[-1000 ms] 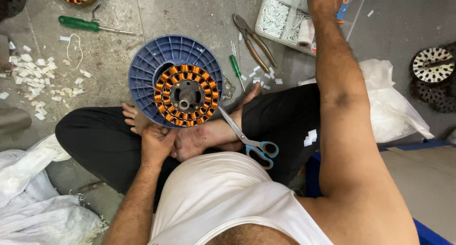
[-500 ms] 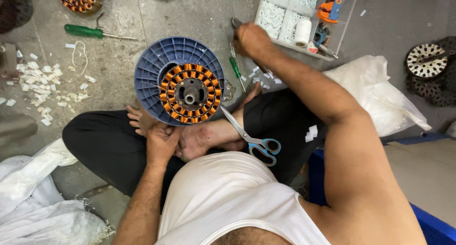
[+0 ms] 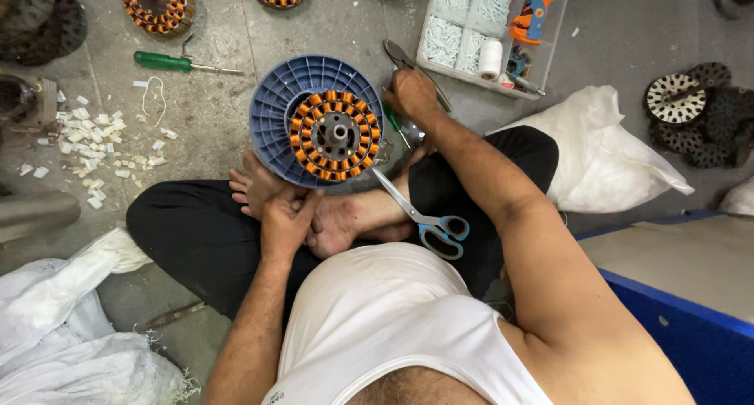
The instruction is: The person sits on the floor and assembles a motor stator by inserting small white insulating pieces into the slots of a copper-wound stator. They use pliers, scissors, and a screwdriver to manipulate the components and secure the insulation.
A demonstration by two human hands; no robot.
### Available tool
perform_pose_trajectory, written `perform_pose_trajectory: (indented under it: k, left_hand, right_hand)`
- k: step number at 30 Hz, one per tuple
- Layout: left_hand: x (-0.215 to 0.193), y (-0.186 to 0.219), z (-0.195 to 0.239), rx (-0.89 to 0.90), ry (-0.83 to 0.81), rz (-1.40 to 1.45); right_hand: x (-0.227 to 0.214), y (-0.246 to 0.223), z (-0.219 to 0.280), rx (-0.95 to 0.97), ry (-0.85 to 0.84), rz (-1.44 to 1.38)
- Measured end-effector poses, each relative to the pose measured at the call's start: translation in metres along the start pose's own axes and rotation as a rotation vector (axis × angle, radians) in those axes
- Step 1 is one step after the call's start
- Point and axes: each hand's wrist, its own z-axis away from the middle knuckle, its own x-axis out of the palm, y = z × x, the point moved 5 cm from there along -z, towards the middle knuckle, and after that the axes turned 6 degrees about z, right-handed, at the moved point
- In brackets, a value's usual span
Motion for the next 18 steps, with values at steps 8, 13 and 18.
perform_pose_trajectory:
  k: [8, 13, 18]
  left_hand:
    - [0.0, 0.0, 0.007, -0.105, -0.036, 0.08]
    - [0.001, -0.002, 0.01, -0.061, -0.058, 0.057]
    - [0.0, -0.013, 0.019, -0.061, -0.103, 0.06]
  right_hand:
    - [-0.063, 0.005, 0.025, 0.418, -0.099, -1.13]
    - [-0.132, -0.035, 0.09, 0.238, -0.042, -1.681]
    - [-0.174, -0.077, 0.151, 0.077, 0.014, -1.823]
